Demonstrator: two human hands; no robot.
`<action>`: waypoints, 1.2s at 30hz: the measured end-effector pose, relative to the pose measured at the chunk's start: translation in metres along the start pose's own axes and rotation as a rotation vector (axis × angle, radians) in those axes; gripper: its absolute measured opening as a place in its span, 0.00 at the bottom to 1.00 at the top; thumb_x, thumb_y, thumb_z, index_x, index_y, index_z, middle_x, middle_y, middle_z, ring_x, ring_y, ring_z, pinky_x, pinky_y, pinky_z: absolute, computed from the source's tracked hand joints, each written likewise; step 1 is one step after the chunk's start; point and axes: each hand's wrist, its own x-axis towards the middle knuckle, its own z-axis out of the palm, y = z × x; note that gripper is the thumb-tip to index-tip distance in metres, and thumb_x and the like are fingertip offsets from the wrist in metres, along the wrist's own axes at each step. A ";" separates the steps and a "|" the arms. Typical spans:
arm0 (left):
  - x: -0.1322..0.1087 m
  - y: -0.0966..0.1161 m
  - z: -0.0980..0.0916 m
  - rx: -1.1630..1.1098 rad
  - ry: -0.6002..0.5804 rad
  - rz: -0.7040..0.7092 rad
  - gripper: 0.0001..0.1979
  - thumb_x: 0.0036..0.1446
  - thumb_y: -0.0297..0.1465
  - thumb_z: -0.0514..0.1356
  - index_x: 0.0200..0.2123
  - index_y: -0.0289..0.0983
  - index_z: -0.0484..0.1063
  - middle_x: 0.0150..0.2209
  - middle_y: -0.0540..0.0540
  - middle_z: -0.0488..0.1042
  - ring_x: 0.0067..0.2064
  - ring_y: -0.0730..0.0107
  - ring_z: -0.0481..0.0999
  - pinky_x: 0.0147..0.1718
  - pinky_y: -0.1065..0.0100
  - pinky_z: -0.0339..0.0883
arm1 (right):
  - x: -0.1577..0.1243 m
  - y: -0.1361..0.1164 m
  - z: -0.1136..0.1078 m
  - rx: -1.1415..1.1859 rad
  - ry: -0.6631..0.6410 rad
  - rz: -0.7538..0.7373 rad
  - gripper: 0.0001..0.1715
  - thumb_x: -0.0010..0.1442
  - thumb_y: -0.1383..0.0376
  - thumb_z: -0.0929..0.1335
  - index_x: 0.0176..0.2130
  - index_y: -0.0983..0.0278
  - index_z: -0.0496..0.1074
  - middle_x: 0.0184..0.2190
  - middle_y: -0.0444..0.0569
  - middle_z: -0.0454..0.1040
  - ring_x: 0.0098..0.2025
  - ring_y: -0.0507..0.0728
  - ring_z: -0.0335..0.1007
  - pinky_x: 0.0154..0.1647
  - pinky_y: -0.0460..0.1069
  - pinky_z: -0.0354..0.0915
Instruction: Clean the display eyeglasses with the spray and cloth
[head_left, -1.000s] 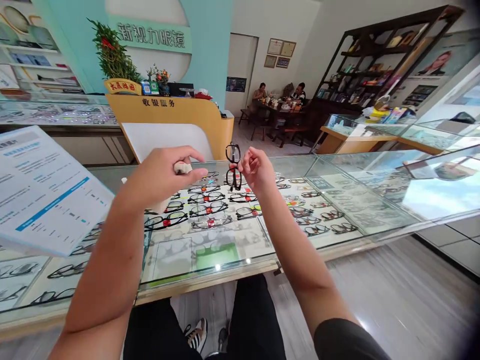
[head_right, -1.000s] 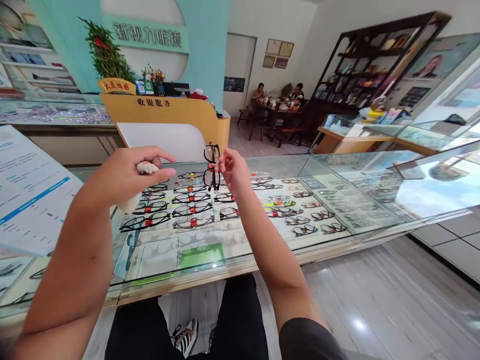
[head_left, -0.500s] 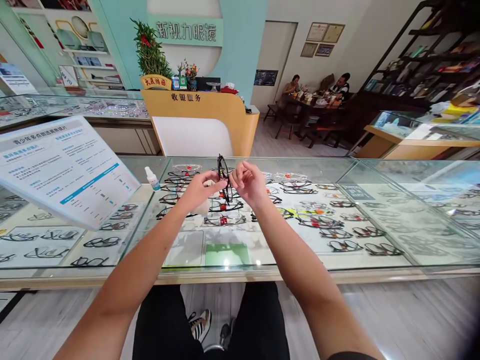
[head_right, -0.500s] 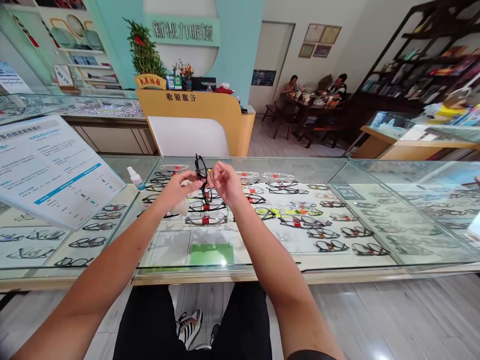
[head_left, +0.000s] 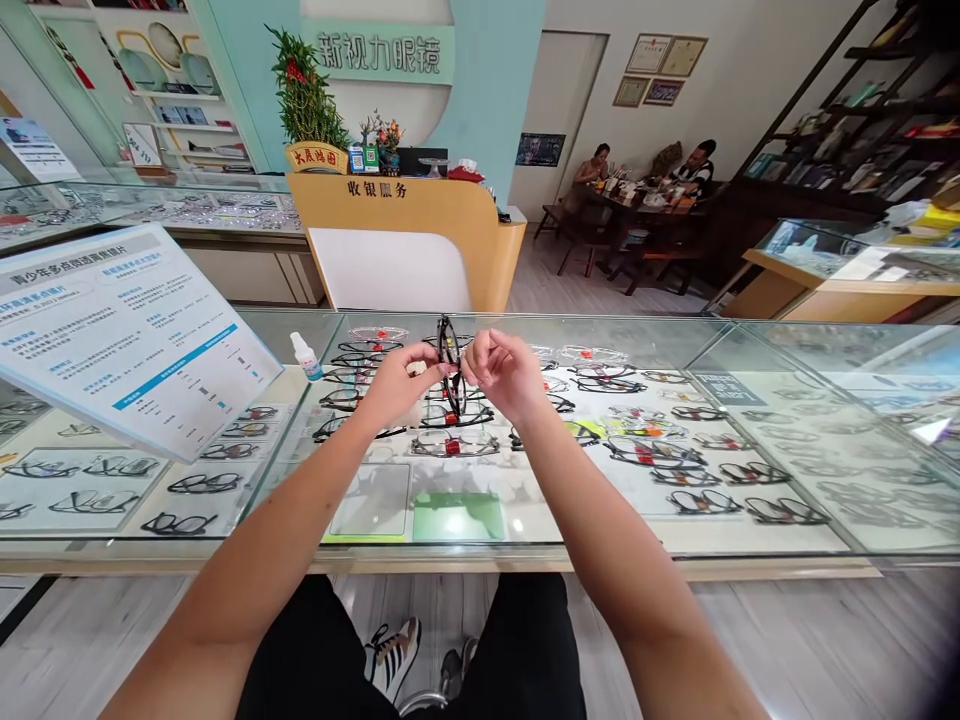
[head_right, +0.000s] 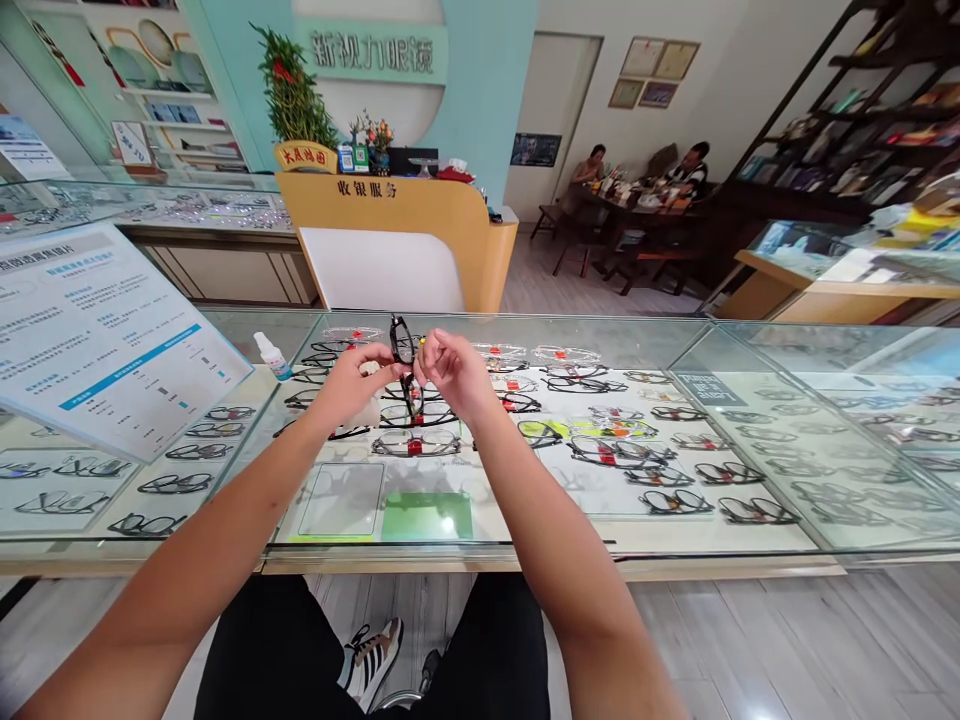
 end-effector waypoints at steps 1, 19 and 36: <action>0.000 0.000 0.000 -0.003 0.010 -0.002 0.20 0.54 0.50 0.73 0.32 0.40 0.76 0.33 0.49 0.75 0.39 0.62 0.73 0.39 0.63 0.68 | -0.001 -0.001 0.000 -0.018 0.005 0.013 0.32 0.61 0.37 0.75 0.21 0.56 0.71 0.15 0.41 0.56 0.22 0.56 0.57 0.34 0.55 0.65; 0.005 -0.005 -0.011 0.012 0.074 0.052 0.19 0.56 0.50 0.72 0.33 0.41 0.78 0.35 0.48 0.78 0.42 0.59 0.76 0.42 0.62 0.69 | 0.008 0.023 -0.015 -0.220 0.122 0.185 0.19 0.50 0.50 0.84 0.34 0.57 0.83 0.38 0.44 0.82 0.43 0.57 0.74 0.50 0.53 0.70; 0.007 -0.010 -0.015 0.083 0.083 0.089 0.14 0.61 0.45 0.66 0.38 0.40 0.80 0.40 0.45 0.84 0.45 0.57 0.81 0.45 0.60 0.72 | 0.007 0.014 -0.014 -0.055 0.077 0.240 0.19 0.46 0.54 0.85 0.31 0.59 0.79 0.34 0.45 0.79 0.39 0.56 0.73 0.44 0.51 0.70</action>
